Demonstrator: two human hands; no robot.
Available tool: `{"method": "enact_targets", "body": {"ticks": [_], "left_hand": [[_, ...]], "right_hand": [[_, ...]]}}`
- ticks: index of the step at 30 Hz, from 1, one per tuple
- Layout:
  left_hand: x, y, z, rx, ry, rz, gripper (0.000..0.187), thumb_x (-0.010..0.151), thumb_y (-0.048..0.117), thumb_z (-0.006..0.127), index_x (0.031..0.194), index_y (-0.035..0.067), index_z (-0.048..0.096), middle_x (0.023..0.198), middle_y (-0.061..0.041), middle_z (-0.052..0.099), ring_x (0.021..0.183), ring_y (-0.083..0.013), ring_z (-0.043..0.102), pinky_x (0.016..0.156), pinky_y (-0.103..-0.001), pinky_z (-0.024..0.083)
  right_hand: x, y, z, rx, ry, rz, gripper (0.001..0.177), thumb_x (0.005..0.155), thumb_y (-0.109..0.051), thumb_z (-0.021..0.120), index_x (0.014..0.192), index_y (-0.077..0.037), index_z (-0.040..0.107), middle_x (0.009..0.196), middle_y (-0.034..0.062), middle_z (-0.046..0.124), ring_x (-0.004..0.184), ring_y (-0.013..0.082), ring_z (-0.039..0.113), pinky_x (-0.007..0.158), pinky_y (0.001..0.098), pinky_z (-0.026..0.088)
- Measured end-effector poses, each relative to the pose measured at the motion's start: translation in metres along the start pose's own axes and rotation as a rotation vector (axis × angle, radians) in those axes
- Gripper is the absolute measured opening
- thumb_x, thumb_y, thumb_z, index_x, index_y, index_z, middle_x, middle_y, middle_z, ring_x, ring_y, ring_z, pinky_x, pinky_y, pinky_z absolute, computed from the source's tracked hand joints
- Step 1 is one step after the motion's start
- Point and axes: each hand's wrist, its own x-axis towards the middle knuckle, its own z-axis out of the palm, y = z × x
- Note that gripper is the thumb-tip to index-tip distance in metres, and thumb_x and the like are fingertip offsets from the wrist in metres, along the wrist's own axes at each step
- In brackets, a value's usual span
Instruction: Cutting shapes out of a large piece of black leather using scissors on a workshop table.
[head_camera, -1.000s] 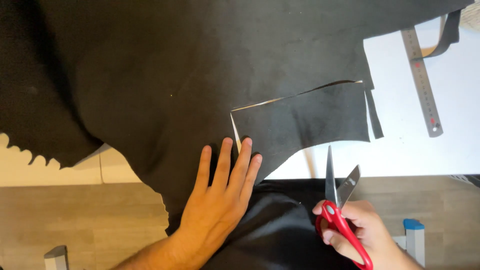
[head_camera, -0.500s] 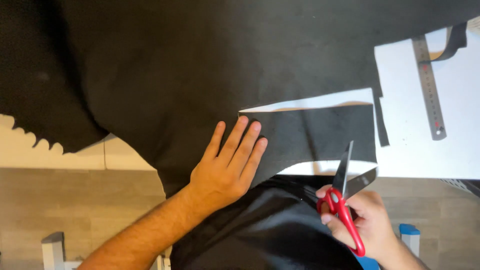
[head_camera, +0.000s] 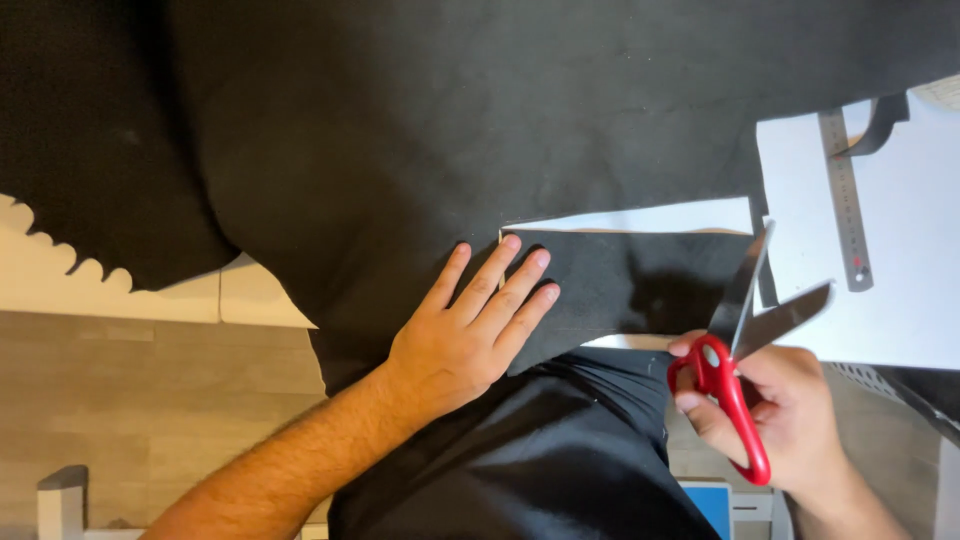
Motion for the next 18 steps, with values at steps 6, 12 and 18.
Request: {"method": "enact_targets", "body": {"ticks": [6,12,18], "left_hand": [[-0.008,-0.002,-0.001,0.034,0.03,0.014,0.032,0.11,0.01,0.048,0.135,0.013,0.069,0.146,-0.014,0.061,0.134,-0.0355,0.06,0.11,-0.052,0.049],[0.002,-0.009,-0.007,-0.232,0.222,-0.021,0.022,0.105,0.004,0.053,0.103,0.003,0.075,0.118,-0.019,0.074,0.115,-0.0388,0.07,0.099,-0.058,0.055],[0.005,-0.027,-0.007,-0.196,0.348,0.022,0.028,0.107,0.009,0.046,0.104,0.005,0.073,0.108,-0.016,0.074,0.103,-0.0332,0.077,0.089,-0.047,0.063]], "right_hand": [[0.064,-0.011,-0.034,-0.091,-0.364,-0.001,0.022,0.075,-0.029,0.08,0.093,-0.016,0.077,0.07,-0.01,0.078,0.056,0.0053,0.072,0.057,0.02,0.06],[0.153,0.013,-0.056,-0.236,-0.922,0.129,0.014,0.073,-0.03,0.087,0.086,-0.024,0.087,0.055,-0.0108,0.084,0.048,0.0036,0.077,0.054,0.0211,0.07],[0.218,0.016,-0.051,-0.462,-1.289,0.429,0.017,0.077,-0.021,0.092,0.067,-0.016,0.079,0.053,-0.0008,0.065,0.049,0.011,0.062,0.051,0.0294,0.05]]}}
